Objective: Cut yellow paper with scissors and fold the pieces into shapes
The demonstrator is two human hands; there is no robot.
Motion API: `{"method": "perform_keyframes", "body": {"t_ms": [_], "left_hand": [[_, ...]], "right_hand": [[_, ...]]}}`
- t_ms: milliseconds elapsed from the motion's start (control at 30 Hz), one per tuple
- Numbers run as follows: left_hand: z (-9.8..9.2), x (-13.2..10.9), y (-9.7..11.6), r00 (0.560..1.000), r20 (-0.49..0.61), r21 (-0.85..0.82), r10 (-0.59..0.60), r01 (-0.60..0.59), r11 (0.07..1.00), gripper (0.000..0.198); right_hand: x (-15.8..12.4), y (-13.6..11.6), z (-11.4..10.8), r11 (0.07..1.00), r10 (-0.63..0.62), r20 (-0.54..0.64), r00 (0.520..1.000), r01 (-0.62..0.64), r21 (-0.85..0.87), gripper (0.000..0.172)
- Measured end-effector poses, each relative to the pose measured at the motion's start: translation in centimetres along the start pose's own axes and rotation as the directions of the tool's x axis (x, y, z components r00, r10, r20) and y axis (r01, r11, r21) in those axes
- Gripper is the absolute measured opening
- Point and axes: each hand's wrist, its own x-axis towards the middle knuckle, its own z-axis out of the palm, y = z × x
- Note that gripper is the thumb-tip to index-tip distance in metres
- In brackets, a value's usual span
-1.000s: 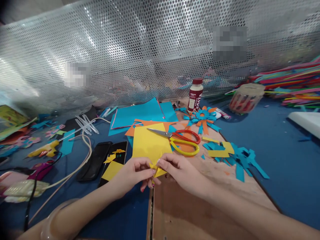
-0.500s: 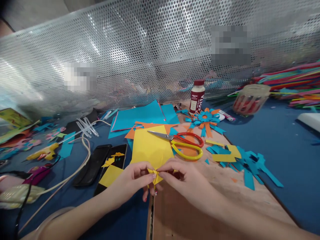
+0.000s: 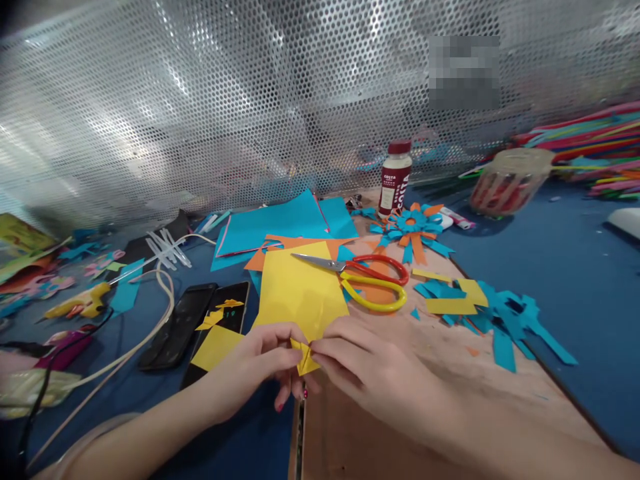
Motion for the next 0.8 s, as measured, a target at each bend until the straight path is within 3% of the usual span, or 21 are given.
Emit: {"method": "perform_keyframes", "body": {"t_ms": [367, 533, 800], "left_hand": [[0.13, -0.11, 0.2, 0.999, 0.014, 0.001, -0.05, 0.05, 0.999, 0.022], [0.01, -0.04, 0.11, 0.999, 0.003, -0.014, -0.038, 0.038, 0.999, 0.019], [-0.08, -0.01, 0.12, 1.0, 0.012, -0.016, 0.006, -0.006, 1.0, 0.017]], "right_hand": [[0.01, -0.31, -0.19, 0.998, 0.054, 0.083, 0.995, -0.055, 0.018, 0.019], [0.27, -0.68, -0.37, 0.995, 0.086, 0.059, 0.995, -0.088, 0.034, 0.017], [0.49, -0.98, -0.65, 0.962, 0.219, 0.102, 0.97, -0.232, 0.141, 0.014]]}}
